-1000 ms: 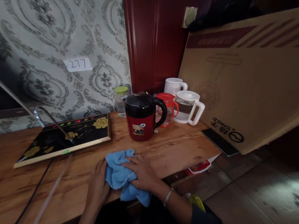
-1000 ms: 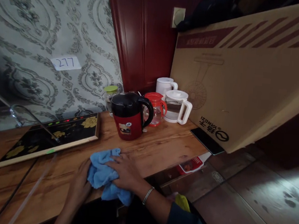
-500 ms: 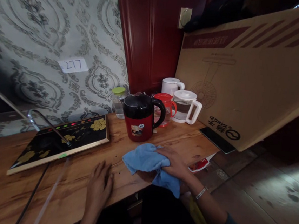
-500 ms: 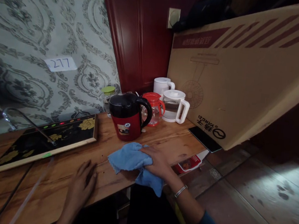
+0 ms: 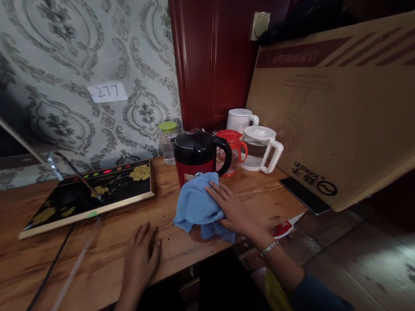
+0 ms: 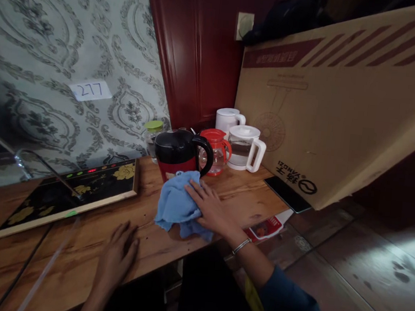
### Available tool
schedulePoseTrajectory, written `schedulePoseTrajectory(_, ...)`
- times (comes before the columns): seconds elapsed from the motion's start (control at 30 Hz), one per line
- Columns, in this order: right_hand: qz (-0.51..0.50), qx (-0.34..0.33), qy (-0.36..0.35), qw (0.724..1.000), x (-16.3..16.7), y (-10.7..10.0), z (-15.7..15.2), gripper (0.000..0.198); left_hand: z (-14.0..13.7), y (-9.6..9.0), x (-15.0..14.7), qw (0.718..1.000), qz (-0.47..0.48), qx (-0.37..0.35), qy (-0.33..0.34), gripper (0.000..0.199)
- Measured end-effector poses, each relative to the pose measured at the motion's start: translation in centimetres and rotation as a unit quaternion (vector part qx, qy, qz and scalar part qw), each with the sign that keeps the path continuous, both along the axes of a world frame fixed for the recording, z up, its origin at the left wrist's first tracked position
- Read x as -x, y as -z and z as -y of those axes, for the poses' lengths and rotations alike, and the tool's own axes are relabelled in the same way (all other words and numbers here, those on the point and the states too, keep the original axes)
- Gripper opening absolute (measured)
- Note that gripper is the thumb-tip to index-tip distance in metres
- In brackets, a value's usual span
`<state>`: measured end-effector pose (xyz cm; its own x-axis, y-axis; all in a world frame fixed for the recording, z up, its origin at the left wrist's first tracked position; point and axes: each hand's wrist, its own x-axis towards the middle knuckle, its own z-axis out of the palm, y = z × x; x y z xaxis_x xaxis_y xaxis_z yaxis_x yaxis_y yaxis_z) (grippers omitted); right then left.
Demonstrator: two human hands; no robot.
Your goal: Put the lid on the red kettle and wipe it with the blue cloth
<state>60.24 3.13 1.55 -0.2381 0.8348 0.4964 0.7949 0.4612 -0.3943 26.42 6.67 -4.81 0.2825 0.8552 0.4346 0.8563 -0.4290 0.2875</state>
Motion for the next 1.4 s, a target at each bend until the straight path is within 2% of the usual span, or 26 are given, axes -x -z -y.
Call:
schedulePoseTrajectory(0.03,-0.004,0.014,-0.003,1.0,-0.6,0.9,0.1,0.079,-0.1,0.0,0.1,1.0,-0.005,-0.002,0.003,0.046)
schedulePoseTrajectory(0.1,-0.073,0.009,0.014,0.997,-2.3,2.8,1.0,0.066,-0.3,0.0,0.3,1.0,-0.013,-0.003,0.015,0.052)
schedulePoseTrajectory(0.17,-0.18,-0.026,0.106,0.977,-4.4,4.5,2.7,0.043,-0.6,0.0,0.5,0.999,-0.019,-0.001,0.029,0.058)
schedulePoseTrajectory(0.2,-0.234,-0.045,0.176,0.955,-5.5,5.3,3.8,0.036,-0.7,0.1,0.6,0.999,-0.026,0.0,0.034,0.06)
schedulePoseTrajectory(0.3,-0.359,-0.097,0.35,0.86,-9.0,7.2,7.3,0.031,-1.4,0.4,0.9,0.999,-0.035,-0.003,0.038,0.064)
schedulePoseTrajectory(0.4,-0.426,-0.168,0.445,0.77,-12.3,8.5,9.9,0.039,-2.1,0.7,1.0,0.998,-0.037,0.008,0.046,0.062)
schedulePoseTrajectory(0.5,-0.523,-0.209,0.48,0.672,-15.3,9.3,11.2,0.05,-2.4,0.7,1.0,0.998,-0.041,0.01,0.048,0.062)
schedulePoseTrajectory(0.6,-0.651,-0.193,0.47,0.564,-17.8,9.7,11.3,0.044,-2.5,0.5,1.0,0.997,-0.056,0.009,0.05,0.066)
schedulePoseTrajectory(0.63,-0.685,-0.181,0.455,0.54,-18.4,9.8,11.2,0.039,-2.5,0.4,0.9,0.997,-0.06,0.01,0.053,0.068)
schedulePoseTrajectory(0.7,-0.732,-0.155,0.424,0.51,-19.5,9.7,11.0,0.029,-2.5,0.2,0.9,0.996,-0.062,0.011,0.057,0.071)
schedulePoseTrajectory(0.8,-0.771,-0.106,0.391,0.492,-20.6,9.3,10.7,0.016,-2.7,0.3,1.0,0.997,-0.053,0.018,0.056,0.067)
schedulePoseTrajectory(0.9,-0.793,-0.067,0.37,0.479,-21.4,8.5,10.4,0.01,-2.7,0.3,1.0,0.997,-0.05,0.025,0.06,0.059)
schedulePoseTrajectory(1.13,-0.812,-0.06,0.363,0.453,-21.7,7.3,9.3,0.009,-2.6,0.2,0.9,0.997,-0.053,0.009,0.063,0.068)
schedulePoseTrajectory(1.23,-0.806,-0.06,0.355,0.47,-21.2,7.7,9.2,0.009,-2.7,0.2,1.0,0.997,-0.05,0.013,0.064,0.067)
schedulePoseTrajectory(1.4,-0.785,-0.038,0.346,0.513,-20.9,8.6,9.6,0.013,-2.6,0.2,1.0,0.995,-0.062,0.012,0.072,0.059)
